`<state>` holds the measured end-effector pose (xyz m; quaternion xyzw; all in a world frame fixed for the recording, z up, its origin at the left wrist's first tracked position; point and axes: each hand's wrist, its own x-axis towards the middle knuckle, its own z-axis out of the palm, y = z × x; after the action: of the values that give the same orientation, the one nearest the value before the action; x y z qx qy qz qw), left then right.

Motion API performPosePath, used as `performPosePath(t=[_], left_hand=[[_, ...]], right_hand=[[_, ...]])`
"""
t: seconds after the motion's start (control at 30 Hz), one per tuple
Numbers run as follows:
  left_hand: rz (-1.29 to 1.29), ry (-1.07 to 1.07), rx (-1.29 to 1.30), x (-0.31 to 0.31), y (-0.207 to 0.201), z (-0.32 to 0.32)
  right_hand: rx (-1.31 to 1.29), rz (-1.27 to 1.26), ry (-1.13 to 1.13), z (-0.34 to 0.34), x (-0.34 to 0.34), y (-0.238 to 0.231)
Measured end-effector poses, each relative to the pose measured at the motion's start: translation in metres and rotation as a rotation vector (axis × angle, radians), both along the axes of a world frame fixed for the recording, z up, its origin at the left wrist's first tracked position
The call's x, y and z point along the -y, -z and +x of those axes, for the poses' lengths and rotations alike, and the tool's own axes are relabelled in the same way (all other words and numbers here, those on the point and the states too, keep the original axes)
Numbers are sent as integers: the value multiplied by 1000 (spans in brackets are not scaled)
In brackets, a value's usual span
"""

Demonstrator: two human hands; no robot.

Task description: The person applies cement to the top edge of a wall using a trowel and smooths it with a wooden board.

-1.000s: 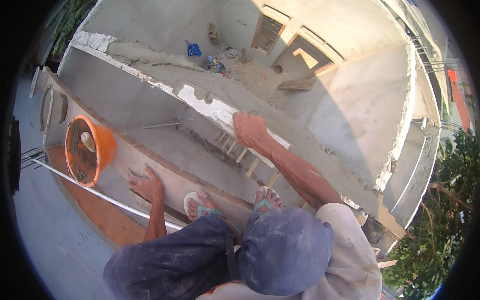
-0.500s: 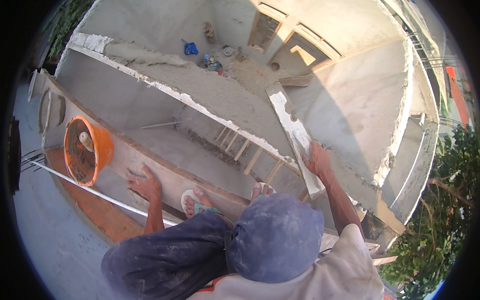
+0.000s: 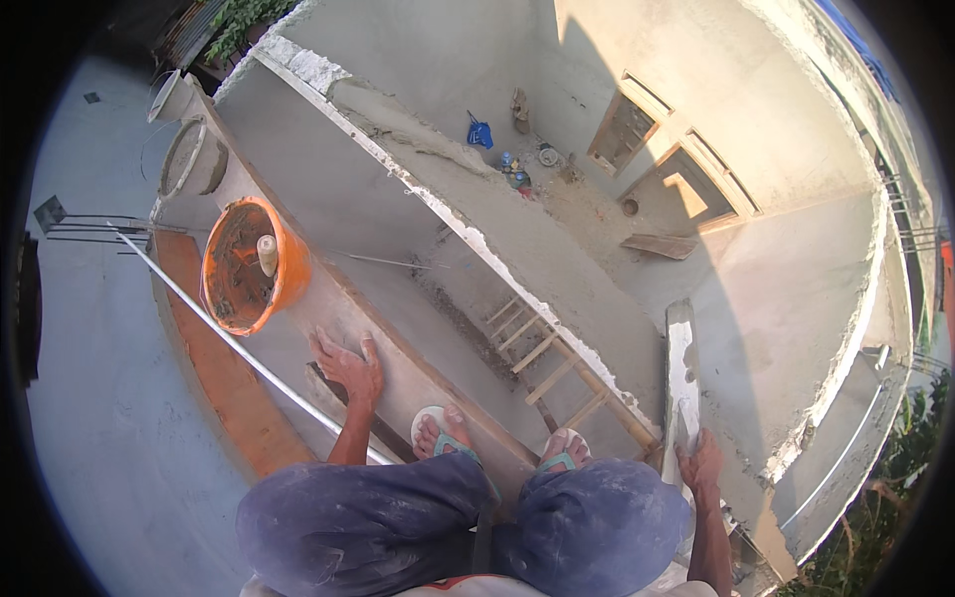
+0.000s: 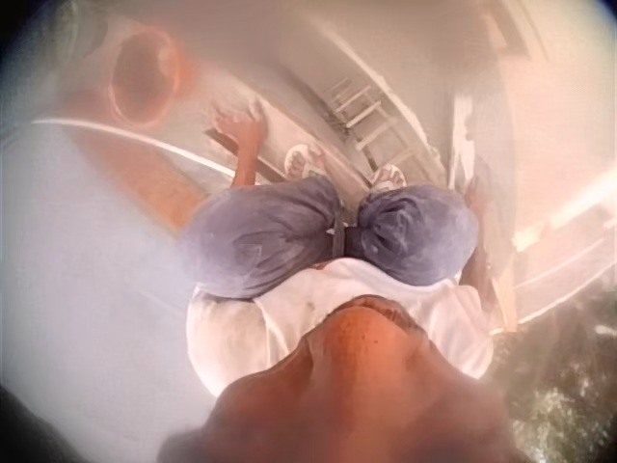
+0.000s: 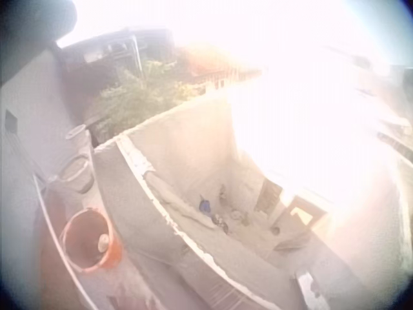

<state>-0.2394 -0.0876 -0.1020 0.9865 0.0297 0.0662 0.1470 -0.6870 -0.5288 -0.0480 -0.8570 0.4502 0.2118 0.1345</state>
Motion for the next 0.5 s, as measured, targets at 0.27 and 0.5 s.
performPosePath(t=[0.27,0.5], left_hand=[[10,750,-37,1,-17,98],[-78,728,-120,-20,-3,124]], right_hand=[[228,65,-614,296,-52,30],[282,23,-723,413,-75,53]])
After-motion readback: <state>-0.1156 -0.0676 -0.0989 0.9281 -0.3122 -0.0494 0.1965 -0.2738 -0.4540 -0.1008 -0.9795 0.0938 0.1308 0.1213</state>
